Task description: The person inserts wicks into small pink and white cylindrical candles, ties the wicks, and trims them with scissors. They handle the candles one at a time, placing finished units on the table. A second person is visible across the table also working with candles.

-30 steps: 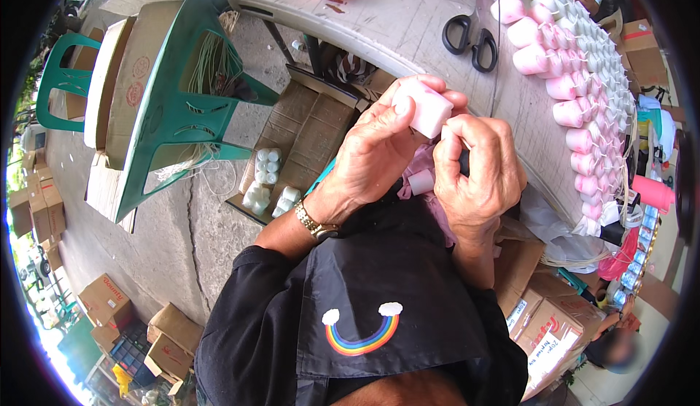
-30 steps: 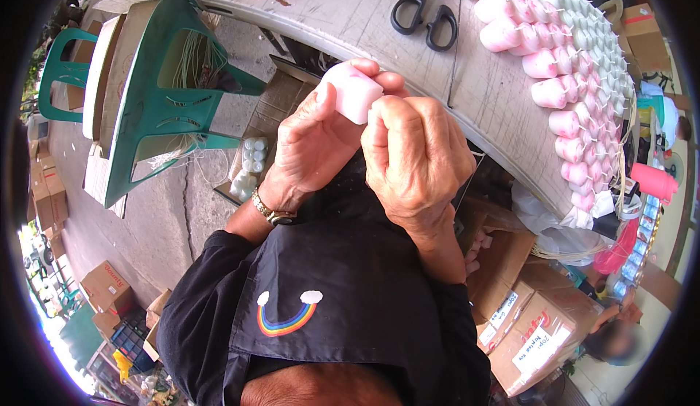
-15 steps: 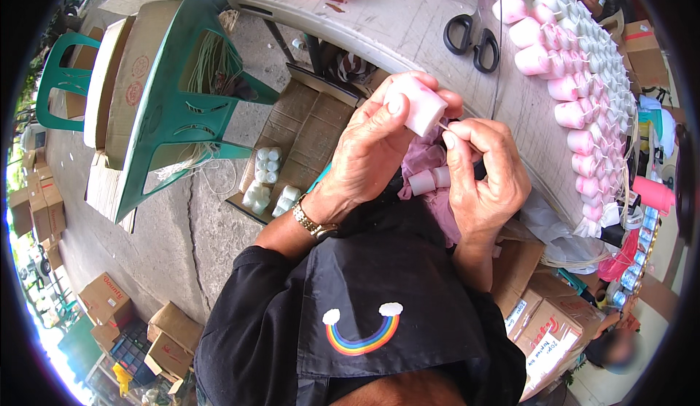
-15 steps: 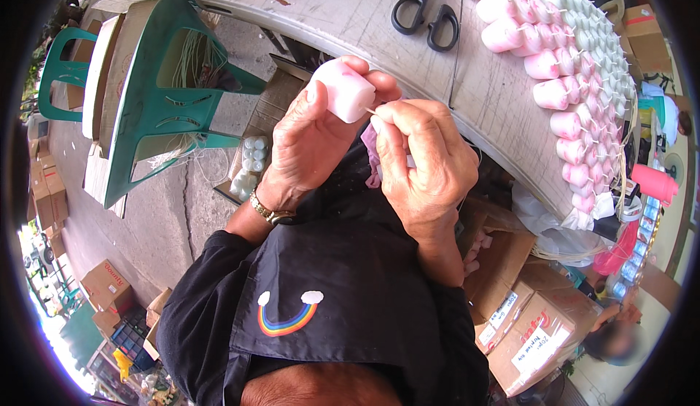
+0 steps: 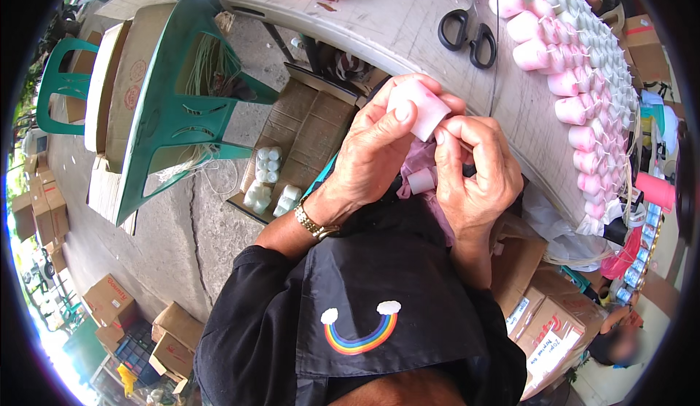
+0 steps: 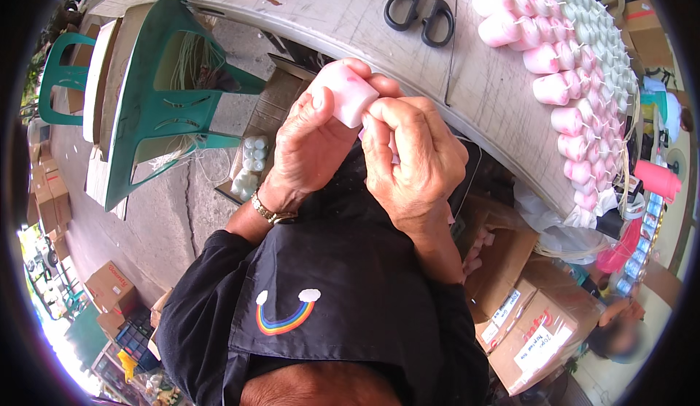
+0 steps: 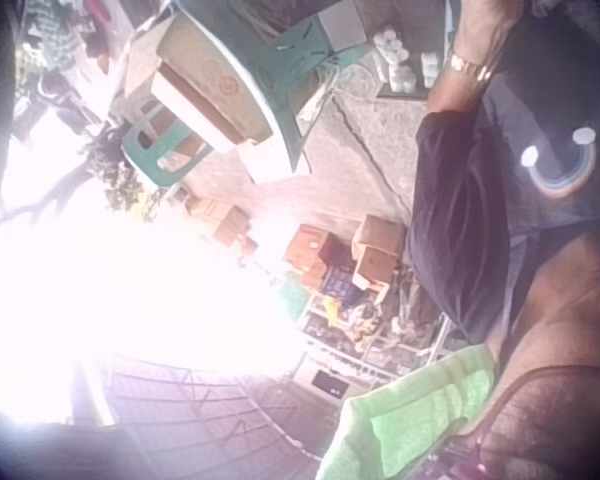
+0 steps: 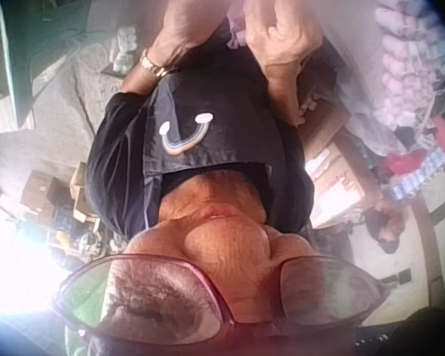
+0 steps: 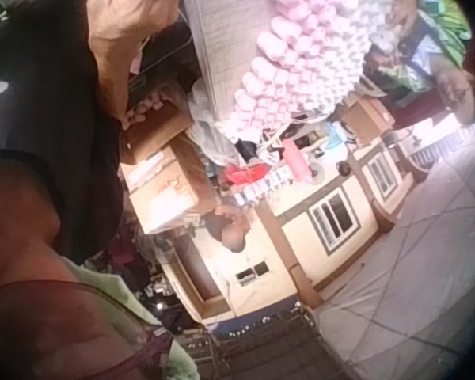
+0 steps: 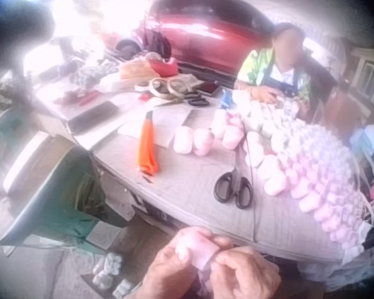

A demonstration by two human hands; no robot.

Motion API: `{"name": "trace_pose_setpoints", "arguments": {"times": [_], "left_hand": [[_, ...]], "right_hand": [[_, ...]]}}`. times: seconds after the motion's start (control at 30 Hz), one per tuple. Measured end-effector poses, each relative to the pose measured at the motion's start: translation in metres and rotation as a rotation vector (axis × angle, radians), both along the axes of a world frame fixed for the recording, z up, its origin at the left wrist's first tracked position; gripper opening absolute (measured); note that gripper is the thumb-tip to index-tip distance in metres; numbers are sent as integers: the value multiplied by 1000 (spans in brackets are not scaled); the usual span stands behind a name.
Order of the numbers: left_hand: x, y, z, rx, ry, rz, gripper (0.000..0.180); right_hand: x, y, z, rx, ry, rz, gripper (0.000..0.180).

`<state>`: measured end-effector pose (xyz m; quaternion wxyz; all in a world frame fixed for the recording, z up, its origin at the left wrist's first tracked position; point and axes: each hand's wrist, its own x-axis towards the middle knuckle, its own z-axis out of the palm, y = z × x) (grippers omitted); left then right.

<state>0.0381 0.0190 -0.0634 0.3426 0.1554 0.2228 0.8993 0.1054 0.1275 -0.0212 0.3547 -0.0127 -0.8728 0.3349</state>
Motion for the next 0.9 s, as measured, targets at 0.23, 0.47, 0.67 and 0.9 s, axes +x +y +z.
{"name": "trace_pose_setpoints", "arguments": {"times": [0.23,0.47,0.67,0.9], "left_hand": [[-4,0,0,8,29,82,48],[1,2,4,-87,48,39,54],[-5,1,6,-81,62,117,47],[2,7,12,-105,100,80,46]], "right_hand": [[4,12,9,-90,-18,67,13],[4,8,7,-61,-60,53,16],[12,23,16,-97,-119,26,12],[18,16,12,-168,-102,-6,12]]}}
